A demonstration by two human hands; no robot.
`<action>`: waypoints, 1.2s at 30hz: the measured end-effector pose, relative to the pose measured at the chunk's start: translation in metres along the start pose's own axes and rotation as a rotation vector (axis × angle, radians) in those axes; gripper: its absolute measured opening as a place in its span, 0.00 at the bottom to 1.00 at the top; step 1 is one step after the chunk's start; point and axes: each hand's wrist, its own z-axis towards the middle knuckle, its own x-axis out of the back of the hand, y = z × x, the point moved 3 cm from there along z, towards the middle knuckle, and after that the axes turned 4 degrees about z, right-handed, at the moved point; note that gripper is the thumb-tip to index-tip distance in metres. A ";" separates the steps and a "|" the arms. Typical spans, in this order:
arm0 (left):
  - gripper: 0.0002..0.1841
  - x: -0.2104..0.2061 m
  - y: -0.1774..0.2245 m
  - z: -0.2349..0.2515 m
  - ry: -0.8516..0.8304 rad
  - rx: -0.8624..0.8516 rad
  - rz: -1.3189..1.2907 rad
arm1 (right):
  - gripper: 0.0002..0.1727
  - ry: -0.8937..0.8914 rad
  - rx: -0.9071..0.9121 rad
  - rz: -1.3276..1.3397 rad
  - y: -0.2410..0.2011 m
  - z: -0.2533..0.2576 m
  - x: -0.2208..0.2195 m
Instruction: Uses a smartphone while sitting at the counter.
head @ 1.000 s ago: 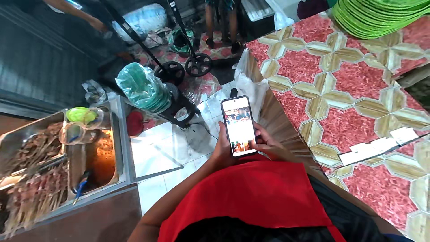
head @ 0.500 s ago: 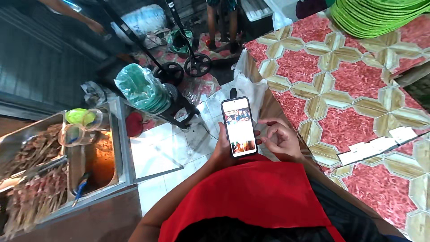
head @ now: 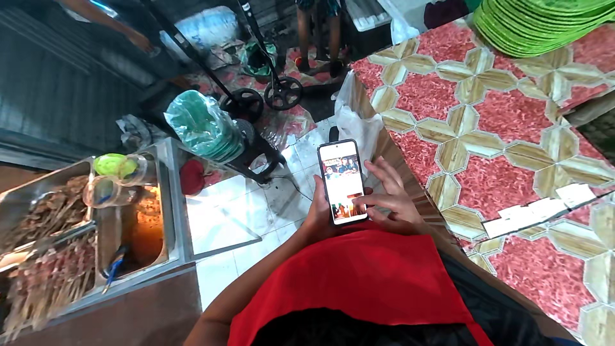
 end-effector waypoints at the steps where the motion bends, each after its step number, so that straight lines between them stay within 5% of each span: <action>1: 0.46 0.000 0.000 0.000 -0.003 -0.001 -0.002 | 0.15 -0.010 -0.002 0.004 -0.001 0.000 -0.001; 10: 0.46 0.001 0.000 0.000 -0.011 -0.004 -0.004 | 0.15 -0.043 0.038 0.007 -0.003 0.002 -0.003; 17: 0.47 0.001 -0.001 0.000 -0.044 0.003 -0.003 | 0.18 0.041 -0.145 -0.139 -0.002 0.007 0.004; 23: 0.47 0.000 0.000 -0.003 0.007 0.012 -0.031 | 0.16 -0.027 -0.003 -0.053 0.000 0.004 0.003; 36: 0.44 0.004 0.002 -0.006 -0.020 0.002 -0.015 | 0.17 -0.034 -0.046 -0.081 -0.003 0.005 0.000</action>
